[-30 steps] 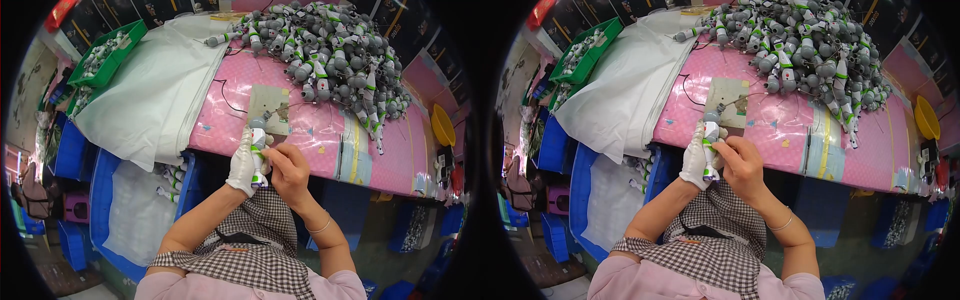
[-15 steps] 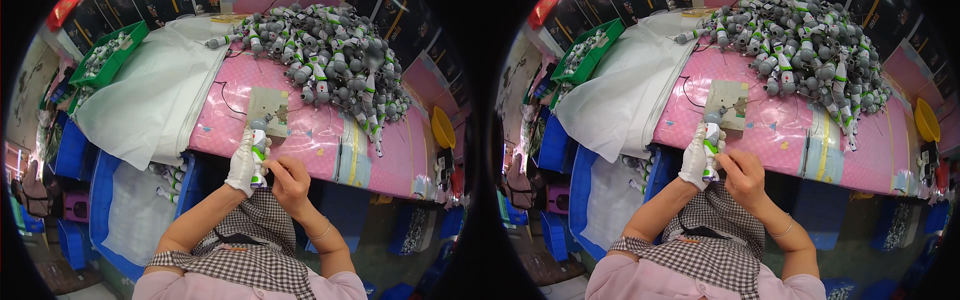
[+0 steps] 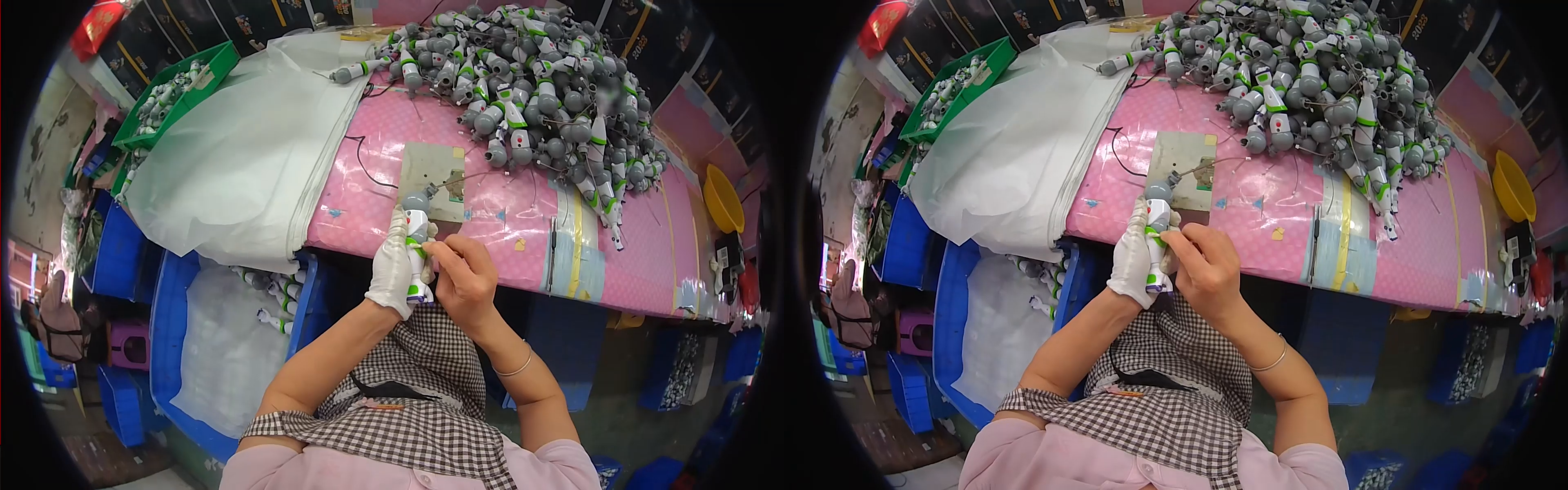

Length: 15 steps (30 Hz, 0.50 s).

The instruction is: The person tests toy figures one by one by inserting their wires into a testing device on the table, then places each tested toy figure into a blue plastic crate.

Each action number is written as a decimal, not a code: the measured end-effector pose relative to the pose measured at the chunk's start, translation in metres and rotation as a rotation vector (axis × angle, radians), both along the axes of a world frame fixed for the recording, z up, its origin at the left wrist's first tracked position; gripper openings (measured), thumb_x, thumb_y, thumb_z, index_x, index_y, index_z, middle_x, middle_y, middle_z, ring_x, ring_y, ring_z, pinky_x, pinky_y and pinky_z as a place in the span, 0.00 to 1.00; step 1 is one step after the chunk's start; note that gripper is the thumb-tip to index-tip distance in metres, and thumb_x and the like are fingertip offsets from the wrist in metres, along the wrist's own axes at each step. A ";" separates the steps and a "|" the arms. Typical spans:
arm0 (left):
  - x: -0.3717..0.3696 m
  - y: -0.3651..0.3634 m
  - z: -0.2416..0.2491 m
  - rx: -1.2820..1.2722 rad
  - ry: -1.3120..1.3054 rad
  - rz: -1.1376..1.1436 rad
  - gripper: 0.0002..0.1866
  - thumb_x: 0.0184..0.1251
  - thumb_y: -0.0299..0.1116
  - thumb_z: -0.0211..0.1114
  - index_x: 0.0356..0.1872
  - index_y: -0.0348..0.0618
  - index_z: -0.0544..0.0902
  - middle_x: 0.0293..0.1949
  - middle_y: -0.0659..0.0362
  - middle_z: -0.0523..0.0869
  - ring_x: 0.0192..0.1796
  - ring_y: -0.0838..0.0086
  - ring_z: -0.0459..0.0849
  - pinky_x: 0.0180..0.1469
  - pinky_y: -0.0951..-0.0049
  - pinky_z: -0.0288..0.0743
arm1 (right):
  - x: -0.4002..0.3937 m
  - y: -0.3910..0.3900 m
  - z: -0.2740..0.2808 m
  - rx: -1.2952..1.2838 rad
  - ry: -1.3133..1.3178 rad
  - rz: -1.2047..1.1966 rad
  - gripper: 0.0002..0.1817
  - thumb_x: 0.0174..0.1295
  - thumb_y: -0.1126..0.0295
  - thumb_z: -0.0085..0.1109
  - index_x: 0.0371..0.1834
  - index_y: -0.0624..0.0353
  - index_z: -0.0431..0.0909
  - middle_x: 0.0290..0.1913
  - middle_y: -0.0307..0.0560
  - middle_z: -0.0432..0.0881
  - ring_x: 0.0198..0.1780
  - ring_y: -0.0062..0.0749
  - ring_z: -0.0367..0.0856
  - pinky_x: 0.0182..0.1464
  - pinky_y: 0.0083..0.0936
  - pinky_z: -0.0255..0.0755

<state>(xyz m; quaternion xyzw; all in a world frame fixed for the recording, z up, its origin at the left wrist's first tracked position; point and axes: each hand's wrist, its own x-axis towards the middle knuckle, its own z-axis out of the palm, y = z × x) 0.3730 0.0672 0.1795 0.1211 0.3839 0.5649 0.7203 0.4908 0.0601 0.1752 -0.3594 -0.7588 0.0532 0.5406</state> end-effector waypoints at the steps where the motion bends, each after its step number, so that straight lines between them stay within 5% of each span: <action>1: 0.000 0.000 0.002 -0.010 0.012 0.000 0.25 0.72 0.57 0.44 0.37 0.44 0.77 0.24 0.64 0.78 0.16 0.80 0.71 0.14 0.79 0.63 | 0.002 -0.002 -0.004 -0.002 0.012 0.004 0.19 0.40 0.90 0.57 0.37 0.62 0.81 0.33 0.47 0.76 0.32 0.36 0.76 0.32 0.25 0.71; 15: 0.001 0.000 -0.006 -0.004 -0.002 0.024 0.25 0.70 0.58 0.47 0.36 0.45 0.78 0.24 0.65 0.78 0.15 0.81 0.71 0.13 0.80 0.63 | -0.003 -0.001 -0.004 -0.042 0.034 0.005 0.15 0.43 0.89 0.57 0.35 0.63 0.81 0.31 0.46 0.76 0.30 0.36 0.76 0.32 0.25 0.71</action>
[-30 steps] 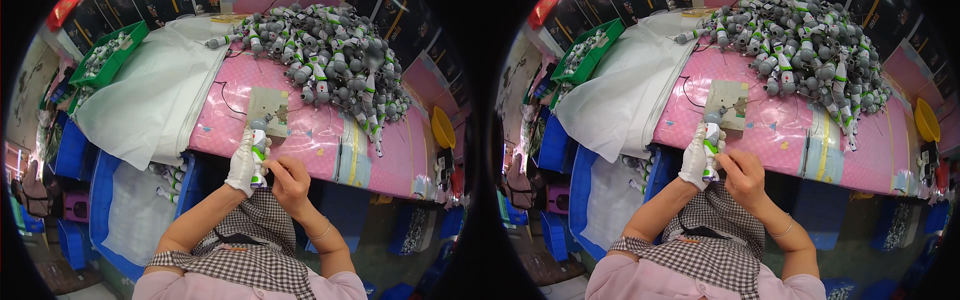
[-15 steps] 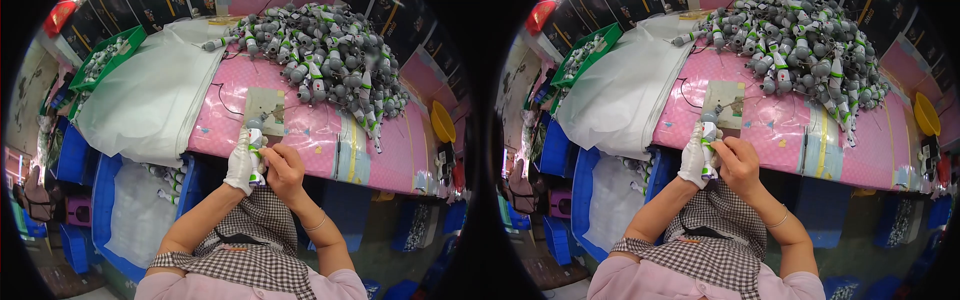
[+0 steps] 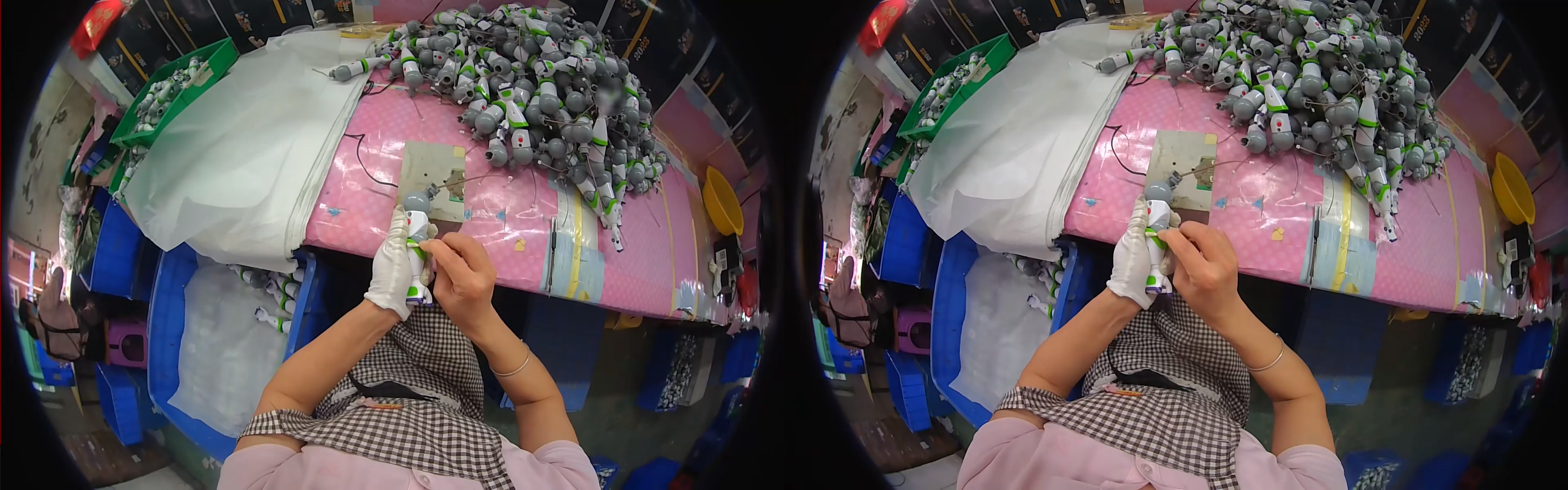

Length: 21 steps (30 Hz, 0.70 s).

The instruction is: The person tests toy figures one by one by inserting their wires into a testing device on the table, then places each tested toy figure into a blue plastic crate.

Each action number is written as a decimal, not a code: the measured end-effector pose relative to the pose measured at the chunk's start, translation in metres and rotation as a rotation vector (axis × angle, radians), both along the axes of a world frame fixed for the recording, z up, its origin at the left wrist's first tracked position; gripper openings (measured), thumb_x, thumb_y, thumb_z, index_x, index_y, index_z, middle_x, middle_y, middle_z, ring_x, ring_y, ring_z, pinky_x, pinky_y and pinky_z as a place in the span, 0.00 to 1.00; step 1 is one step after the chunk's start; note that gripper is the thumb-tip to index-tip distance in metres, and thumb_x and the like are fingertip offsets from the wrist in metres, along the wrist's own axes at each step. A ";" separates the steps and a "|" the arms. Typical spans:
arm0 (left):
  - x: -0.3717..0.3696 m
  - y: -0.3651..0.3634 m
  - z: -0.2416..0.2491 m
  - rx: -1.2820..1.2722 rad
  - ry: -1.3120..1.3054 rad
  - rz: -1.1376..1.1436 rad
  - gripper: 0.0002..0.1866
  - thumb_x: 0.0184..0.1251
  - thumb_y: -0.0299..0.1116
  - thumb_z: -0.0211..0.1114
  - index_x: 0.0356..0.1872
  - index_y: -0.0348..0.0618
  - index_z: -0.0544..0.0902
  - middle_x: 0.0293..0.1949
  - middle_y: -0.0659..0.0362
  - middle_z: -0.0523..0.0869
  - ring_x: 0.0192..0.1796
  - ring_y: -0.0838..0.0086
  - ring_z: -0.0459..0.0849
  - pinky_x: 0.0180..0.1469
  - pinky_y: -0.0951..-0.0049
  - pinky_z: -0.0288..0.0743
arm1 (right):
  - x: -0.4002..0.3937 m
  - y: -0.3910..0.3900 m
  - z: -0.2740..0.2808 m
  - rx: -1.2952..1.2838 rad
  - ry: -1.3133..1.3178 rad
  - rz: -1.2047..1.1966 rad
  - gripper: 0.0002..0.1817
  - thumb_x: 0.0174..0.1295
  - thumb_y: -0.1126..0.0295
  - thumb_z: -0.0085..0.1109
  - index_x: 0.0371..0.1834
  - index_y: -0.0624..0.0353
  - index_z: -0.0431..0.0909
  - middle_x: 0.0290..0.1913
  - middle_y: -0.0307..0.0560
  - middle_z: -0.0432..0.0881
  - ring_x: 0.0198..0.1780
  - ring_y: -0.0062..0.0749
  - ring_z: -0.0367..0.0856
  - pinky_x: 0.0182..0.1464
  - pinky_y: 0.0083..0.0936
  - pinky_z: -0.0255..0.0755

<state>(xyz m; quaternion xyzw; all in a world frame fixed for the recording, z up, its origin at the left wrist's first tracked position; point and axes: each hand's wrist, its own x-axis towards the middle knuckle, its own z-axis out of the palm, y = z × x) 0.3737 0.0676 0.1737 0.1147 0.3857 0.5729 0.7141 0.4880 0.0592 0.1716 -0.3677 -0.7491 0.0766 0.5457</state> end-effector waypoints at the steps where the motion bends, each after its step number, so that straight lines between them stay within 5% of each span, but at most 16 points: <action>1: 0.000 0.000 0.002 0.008 0.000 -0.001 0.25 0.70 0.58 0.47 0.36 0.45 0.78 0.24 0.65 0.78 0.15 0.81 0.71 0.13 0.80 0.63 | -0.001 0.001 0.001 0.004 0.002 0.005 0.15 0.44 0.89 0.57 0.35 0.63 0.81 0.31 0.46 0.76 0.30 0.35 0.76 0.32 0.25 0.71; 21: 0.002 -0.001 0.000 -0.016 0.071 0.012 0.25 0.70 0.58 0.46 0.39 0.46 0.77 0.26 0.65 0.79 0.17 0.82 0.72 0.13 0.79 0.64 | 0.005 -0.004 0.002 -0.063 -0.023 0.006 0.15 0.45 0.89 0.57 0.36 0.63 0.81 0.31 0.48 0.76 0.31 0.36 0.77 0.32 0.26 0.71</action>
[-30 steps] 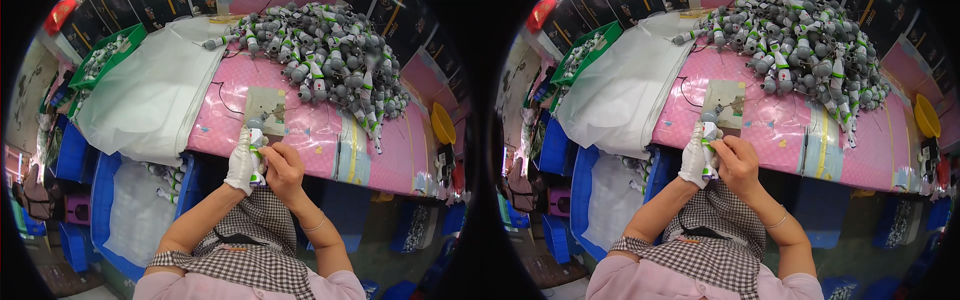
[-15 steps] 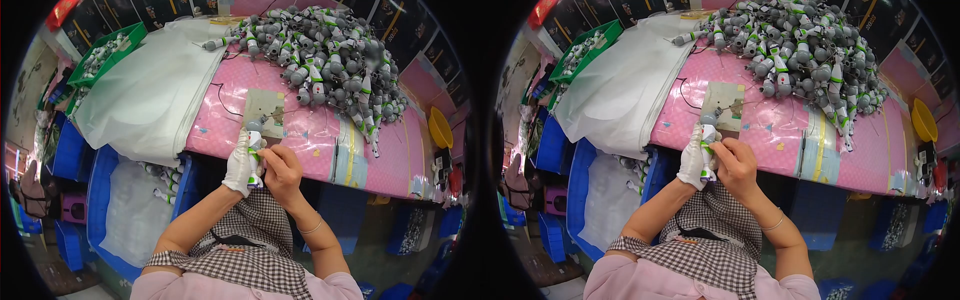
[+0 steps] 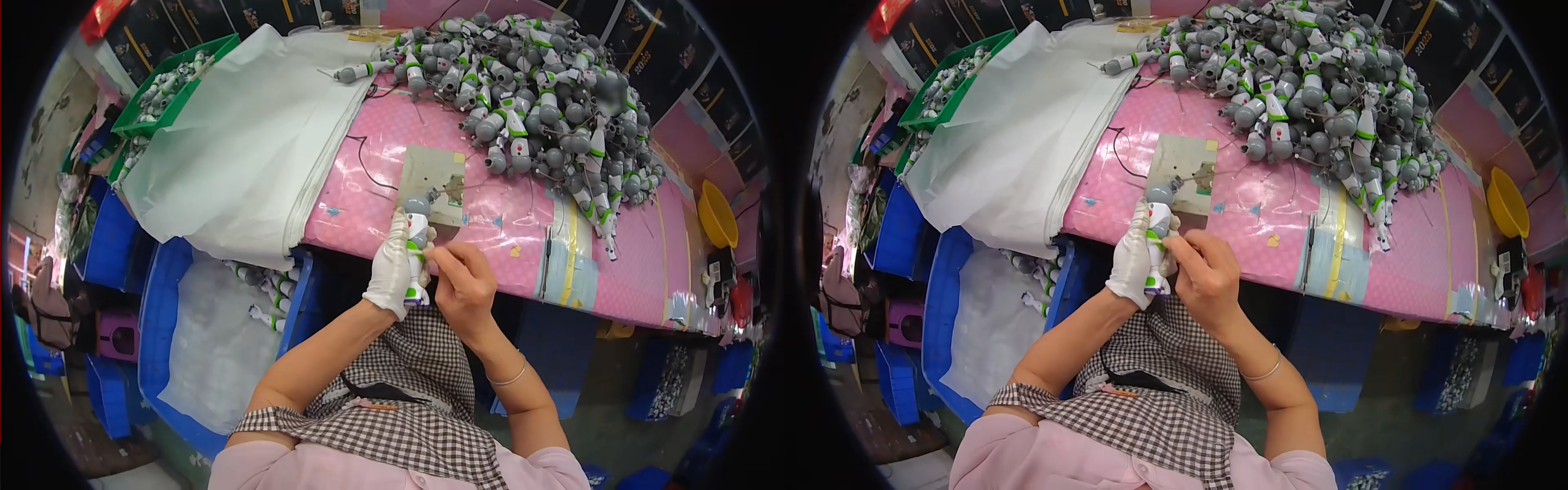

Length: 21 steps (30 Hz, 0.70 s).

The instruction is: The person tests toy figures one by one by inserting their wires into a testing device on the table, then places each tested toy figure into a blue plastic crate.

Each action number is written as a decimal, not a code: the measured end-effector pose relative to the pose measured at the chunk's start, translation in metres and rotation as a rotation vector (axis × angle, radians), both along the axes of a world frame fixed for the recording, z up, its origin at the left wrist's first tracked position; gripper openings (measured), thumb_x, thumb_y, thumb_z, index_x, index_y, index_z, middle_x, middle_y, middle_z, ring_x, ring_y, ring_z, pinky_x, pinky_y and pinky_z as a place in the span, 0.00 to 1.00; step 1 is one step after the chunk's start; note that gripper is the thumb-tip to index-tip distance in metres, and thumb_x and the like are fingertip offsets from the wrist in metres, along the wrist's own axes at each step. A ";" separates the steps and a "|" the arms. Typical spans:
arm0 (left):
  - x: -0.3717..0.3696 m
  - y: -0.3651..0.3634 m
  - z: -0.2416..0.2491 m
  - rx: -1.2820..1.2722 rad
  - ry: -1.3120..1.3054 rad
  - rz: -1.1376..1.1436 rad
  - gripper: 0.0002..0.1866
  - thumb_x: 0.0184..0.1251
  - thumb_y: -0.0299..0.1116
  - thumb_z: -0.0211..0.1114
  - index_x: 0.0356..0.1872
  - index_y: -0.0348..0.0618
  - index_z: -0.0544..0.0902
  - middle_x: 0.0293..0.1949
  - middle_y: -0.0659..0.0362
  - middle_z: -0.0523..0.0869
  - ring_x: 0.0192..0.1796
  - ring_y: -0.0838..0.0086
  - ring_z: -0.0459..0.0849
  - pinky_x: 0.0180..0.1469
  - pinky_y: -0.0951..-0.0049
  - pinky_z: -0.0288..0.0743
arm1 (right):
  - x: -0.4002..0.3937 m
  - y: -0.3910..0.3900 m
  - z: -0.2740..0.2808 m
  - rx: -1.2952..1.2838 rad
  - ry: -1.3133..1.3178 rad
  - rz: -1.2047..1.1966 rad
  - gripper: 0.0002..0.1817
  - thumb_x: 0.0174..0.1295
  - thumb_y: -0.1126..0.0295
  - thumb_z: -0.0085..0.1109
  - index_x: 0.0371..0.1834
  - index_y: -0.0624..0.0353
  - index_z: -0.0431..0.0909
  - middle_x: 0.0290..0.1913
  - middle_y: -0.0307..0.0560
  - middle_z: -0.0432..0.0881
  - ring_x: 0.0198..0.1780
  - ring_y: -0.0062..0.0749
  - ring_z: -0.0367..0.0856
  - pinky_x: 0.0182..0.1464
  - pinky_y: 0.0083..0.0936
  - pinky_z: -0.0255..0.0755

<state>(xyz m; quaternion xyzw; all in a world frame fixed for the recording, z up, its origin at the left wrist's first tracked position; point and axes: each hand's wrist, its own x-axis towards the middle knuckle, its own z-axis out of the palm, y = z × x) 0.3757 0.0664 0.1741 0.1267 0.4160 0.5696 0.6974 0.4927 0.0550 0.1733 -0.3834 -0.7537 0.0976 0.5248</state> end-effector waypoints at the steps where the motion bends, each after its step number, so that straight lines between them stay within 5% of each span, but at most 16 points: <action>1: -0.001 0.000 -0.002 0.006 0.004 -0.013 0.25 0.70 0.58 0.46 0.39 0.46 0.77 0.26 0.65 0.79 0.17 0.82 0.72 0.13 0.80 0.64 | -0.002 0.005 0.001 0.047 0.026 -0.002 0.14 0.45 0.88 0.57 0.36 0.63 0.81 0.31 0.47 0.76 0.31 0.36 0.77 0.32 0.26 0.71; 8: -0.012 0.001 0.007 0.008 0.008 -0.053 0.26 0.72 0.56 0.44 0.44 0.42 0.76 0.27 0.64 0.80 0.14 0.79 0.70 0.15 0.78 0.65 | 0.015 0.000 0.006 -0.141 0.139 0.065 0.12 0.48 0.86 0.58 0.35 0.61 0.81 0.32 0.45 0.77 0.32 0.33 0.76 0.31 0.22 0.69; 10: -0.029 0.004 -0.005 0.168 -0.445 -0.320 0.27 0.72 0.57 0.42 0.46 0.41 0.75 0.29 0.63 0.80 0.14 0.77 0.70 0.18 0.75 0.70 | 0.037 0.013 0.006 -0.218 0.319 -0.018 0.07 0.55 0.83 0.58 0.35 0.61 0.81 0.32 0.40 0.78 0.31 0.23 0.73 0.32 0.17 0.66; 11: -0.038 0.007 -0.021 0.238 -0.785 -0.443 0.29 0.72 0.57 0.41 0.53 0.41 0.74 0.38 0.59 0.83 0.24 0.71 0.81 0.34 0.66 0.80 | 0.044 0.020 0.011 -0.214 0.344 -0.133 0.06 0.57 0.81 0.58 0.36 0.61 0.81 0.32 0.39 0.78 0.30 0.20 0.71 0.32 0.16 0.65; 12: -0.041 0.004 -0.015 0.236 -0.766 -0.446 0.29 0.72 0.57 0.41 0.53 0.41 0.74 0.38 0.59 0.83 0.24 0.71 0.81 0.34 0.66 0.80 | 0.053 0.028 0.013 -0.184 0.252 -0.254 0.05 0.57 0.81 0.58 0.36 0.61 0.81 0.32 0.39 0.78 0.30 0.19 0.71 0.30 0.15 0.65; 14: -0.039 -0.005 -0.001 -0.030 -0.952 -0.303 0.29 0.71 0.57 0.39 0.62 0.50 0.70 0.51 0.59 0.82 0.41 0.63 0.85 0.49 0.53 0.76 | 0.072 0.052 -0.004 -0.212 0.227 -0.286 0.05 0.56 0.79 0.59 0.36 0.61 0.81 0.32 0.41 0.78 0.31 0.26 0.74 0.33 0.20 0.67; 15: -0.041 -0.004 -0.014 0.013 -1.182 -0.365 0.29 0.70 0.57 0.37 0.65 0.55 0.68 0.57 0.58 0.79 0.56 0.56 0.79 0.59 0.40 0.65 | 0.081 0.064 -0.013 -0.115 -0.015 -0.358 0.06 0.56 0.77 0.59 0.36 0.60 0.81 0.32 0.43 0.78 0.33 0.31 0.76 0.36 0.23 0.68; 19: -0.037 -0.013 0.000 0.030 -1.225 -0.316 0.28 0.73 0.53 0.36 0.64 0.48 0.69 0.57 0.49 0.78 0.56 0.51 0.79 0.58 0.40 0.68 | 0.085 0.081 -0.021 0.041 -0.487 -0.585 0.08 0.53 0.75 0.59 0.37 0.59 0.82 0.30 0.46 0.78 0.38 0.46 0.76 0.43 0.33 0.67; 21: -0.039 -0.014 0.001 0.027 -1.233 -0.314 0.29 0.73 0.54 0.35 0.63 0.47 0.69 0.57 0.48 0.78 0.57 0.51 0.78 0.57 0.39 0.69 | 0.082 0.071 -0.013 0.068 -0.447 -0.583 0.09 0.55 0.74 0.59 0.39 0.59 0.82 0.31 0.45 0.79 0.36 0.42 0.77 0.41 0.31 0.68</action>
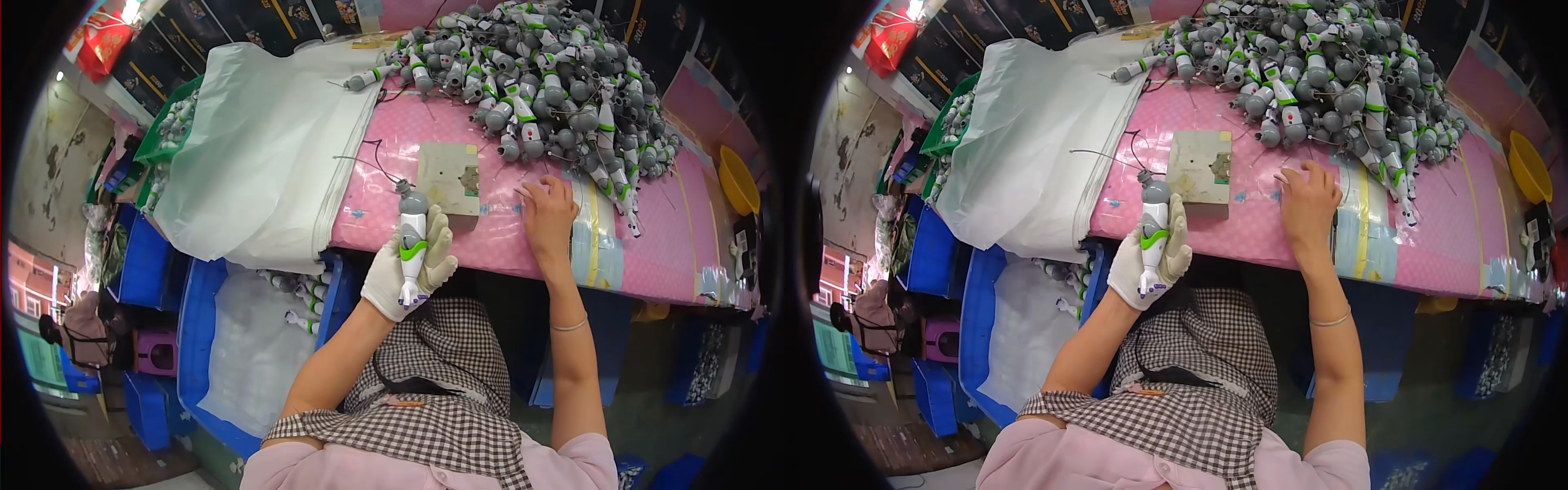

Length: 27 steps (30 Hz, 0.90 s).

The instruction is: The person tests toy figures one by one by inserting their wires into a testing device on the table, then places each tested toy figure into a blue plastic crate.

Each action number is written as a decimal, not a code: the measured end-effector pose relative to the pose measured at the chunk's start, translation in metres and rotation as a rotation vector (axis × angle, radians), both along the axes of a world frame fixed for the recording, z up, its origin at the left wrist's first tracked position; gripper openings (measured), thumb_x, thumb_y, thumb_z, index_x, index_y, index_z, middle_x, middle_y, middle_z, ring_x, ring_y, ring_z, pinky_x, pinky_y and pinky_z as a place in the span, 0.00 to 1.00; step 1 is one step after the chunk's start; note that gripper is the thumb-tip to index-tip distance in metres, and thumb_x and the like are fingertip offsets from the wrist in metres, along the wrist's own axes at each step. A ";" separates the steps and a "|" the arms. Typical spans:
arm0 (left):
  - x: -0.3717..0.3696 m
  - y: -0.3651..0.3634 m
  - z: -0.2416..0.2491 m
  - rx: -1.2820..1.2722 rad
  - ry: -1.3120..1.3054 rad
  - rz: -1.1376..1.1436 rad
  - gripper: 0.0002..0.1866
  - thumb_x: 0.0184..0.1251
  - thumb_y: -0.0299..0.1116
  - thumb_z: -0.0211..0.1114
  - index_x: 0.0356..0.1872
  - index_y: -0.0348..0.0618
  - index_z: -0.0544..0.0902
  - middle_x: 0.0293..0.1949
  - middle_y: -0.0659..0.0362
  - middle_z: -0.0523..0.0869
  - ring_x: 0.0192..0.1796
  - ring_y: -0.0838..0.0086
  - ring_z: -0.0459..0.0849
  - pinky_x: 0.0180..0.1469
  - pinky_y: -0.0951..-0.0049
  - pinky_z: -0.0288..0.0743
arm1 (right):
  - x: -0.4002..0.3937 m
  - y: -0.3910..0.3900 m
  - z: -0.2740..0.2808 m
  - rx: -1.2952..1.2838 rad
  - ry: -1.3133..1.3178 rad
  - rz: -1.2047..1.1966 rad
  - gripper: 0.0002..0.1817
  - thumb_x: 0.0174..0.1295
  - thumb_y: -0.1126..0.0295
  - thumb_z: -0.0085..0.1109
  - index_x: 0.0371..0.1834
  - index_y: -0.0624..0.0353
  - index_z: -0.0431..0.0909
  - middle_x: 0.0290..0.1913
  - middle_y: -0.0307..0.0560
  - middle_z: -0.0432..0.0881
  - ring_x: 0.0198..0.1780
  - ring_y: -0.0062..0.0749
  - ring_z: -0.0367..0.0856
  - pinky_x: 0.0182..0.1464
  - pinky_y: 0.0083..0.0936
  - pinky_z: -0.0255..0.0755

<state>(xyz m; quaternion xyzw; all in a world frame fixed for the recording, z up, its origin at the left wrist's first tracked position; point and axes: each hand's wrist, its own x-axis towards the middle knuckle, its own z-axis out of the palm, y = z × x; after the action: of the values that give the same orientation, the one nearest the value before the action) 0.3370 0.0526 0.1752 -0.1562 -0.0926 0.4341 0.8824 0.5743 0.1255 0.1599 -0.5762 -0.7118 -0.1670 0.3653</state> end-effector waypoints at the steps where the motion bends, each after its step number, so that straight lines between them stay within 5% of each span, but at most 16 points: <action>1: -0.002 0.000 -0.002 -0.001 0.000 -0.001 0.29 0.73 0.54 0.35 0.63 0.47 0.69 0.57 0.48 0.78 0.57 0.51 0.78 0.57 0.39 0.69 | -0.005 -0.004 0.009 0.049 0.033 0.010 0.09 0.56 0.74 0.59 0.40 0.59 0.82 0.33 0.44 0.80 0.35 0.38 0.78 0.39 0.30 0.70; 2: -0.003 0.000 -0.005 0.029 0.084 0.031 0.29 0.73 0.55 0.35 0.63 0.46 0.69 0.57 0.48 0.77 0.58 0.53 0.77 0.56 0.41 0.70 | -0.010 -0.012 0.018 0.048 0.034 0.007 0.09 0.56 0.74 0.59 0.40 0.59 0.82 0.33 0.44 0.80 0.35 0.38 0.78 0.39 0.30 0.70; 3: -0.003 -0.001 -0.008 0.057 0.166 0.057 0.30 0.73 0.55 0.36 0.62 0.44 0.69 0.57 0.48 0.77 0.58 0.54 0.77 0.55 0.43 0.72 | -0.017 -0.024 0.026 -0.111 0.359 0.193 0.10 0.59 0.72 0.58 0.43 0.60 0.81 0.36 0.44 0.81 0.34 0.33 0.79 0.38 0.28 0.71; 4: 0.000 -0.004 0.003 0.026 0.499 0.099 0.27 0.74 0.53 0.40 0.59 0.41 0.70 0.48 0.53 0.81 0.49 0.62 0.82 0.47 0.56 0.78 | -0.024 -0.035 0.032 -0.267 0.684 0.370 0.11 0.61 0.71 0.58 0.45 0.61 0.81 0.39 0.43 0.82 0.33 0.28 0.79 0.36 0.26 0.72; 6: 0.009 -0.009 -0.005 0.109 0.726 0.131 0.25 0.74 0.52 0.42 0.57 0.41 0.70 0.42 0.56 0.80 0.42 0.66 0.81 0.43 0.62 0.78 | -0.038 -0.047 0.042 -0.636 1.179 0.597 0.14 0.66 0.69 0.55 0.49 0.65 0.78 0.46 0.45 0.82 0.34 0.21 0.81 0.37 0.20 0.75; 8: 0.028 -0.017 0.008 0.138 1.165 0.213 0.21 0.74 0.49 0.46 0.53 0.42 0.71 0.30 0.63 0.72 0.30 0.76 0.75 0.33 0.72 0.75 | -0.054 -0.051 0.044 -0.624 1.598 0.786 0.14 0.67 0.69 0.52 0.51 0.66 0.76 0.47 0.47 0.82 0.39 0.25 0.83 0.42 0.21 0.78; 12: 0.028 -0.025 0.009 0.100 1.039 0.062 0.22 0.73 0.50 0.47 0.51 0.41 0.72 0.34 0.61 0.76 0.33 0.75 0.77 0.34 0.72 0.77 | -0.062 -0.047 0.046 -0.508 2.011 0.738 0.14 0.68 0.70 0.51 0.53 0.63 0.74 0.48 0.51 0.81 0.42 0.30 0.84 0.48 0.24 0.80; 17: 0.033 -0.027 0.014 0.104 1.090 0.026 0.21 0.71 0.50 0.51 0.48 0.42 0.72 0.36 0.61 0.76 0.32 0.77 0.77 0.34 0.73 0.77 | -0.046 -0.041 0.044 -0.666 1.890 0.694 0.12 0.67 0.69 0.54 0.49 0.64 0.75 0.41 0.47 0.82 0.32 0.26 0.83 0.34 0.18 0.80; 19: 0.033 -0.029 0.014 0.303 1.420 0.012 0.19 0.70 0.48 0.55 0.46 0.42 0.72 0.35 0.62 0.74 0.31 0.80 0.76 0.34 0.76 0.77 | -0.035 -0.037 0.039 -0.733 1.813 0.687 0.12 0.66 0.69 0.55 0.48 0.64 0.75 0.37 0.45 0.82 0.26 0.22 0.82 0.27 0.15 0.78; 23: 0.038 -0.026 0.011 0.473 1.587 -0.131 0.16 0.68 0.44 0.59 0.44 0.42 0.71 0.32 0.64 0.74 0.28 0.82 0.75 0.29 0.80 0.72 | -0.022 -0.017 0.031 -0.820 1.691 0.609 0.11 0.63 0.69 0.58 0.44 0.64 0.78 0.25 0.35 0.74 0.15 0.14 0.69 0.16 0.10 0.62; 26: 0.039 -0.016 0.019 0.493 1.566 -0.114 0.15 0.68 0.43 0.59 0.43 0.41 0.73 0.29 0.63 0.76 0.26 0.81 0.75 0.28 0.80 0.70 | -0.019 0.001 0.017 -0.848 1.336 0.518 0.09 0.60 0.69 0.60 0.39 0.64 0.81 0.25 0.36 0.78 0.17 0.16 0.71 0.19 0.12 0.63; 27: 0.039 -0.013 0.020 0.500 1.523 -0.094 0.15 0.68 0.42 0.59 0.42 0.41 0.74 0.29 0.62 0.76 0.25 0.81 0.75 0.28 0.80 0.70 | -0.022 0.007 0.012 -0.647 1.040 0.516 0.08 0.59 0.70 0.61 0.36 0.64 0.83 0.26 0.37 0.80 0.19 0.17 0.72 0.21 0.14 0.64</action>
<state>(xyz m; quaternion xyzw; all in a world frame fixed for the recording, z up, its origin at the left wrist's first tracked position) 0.3758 0.0394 0.1953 0.3817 0.4471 0.3503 0.7292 0.5519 0.1330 0.1714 -0.4735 -0.5721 0.4476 0.4981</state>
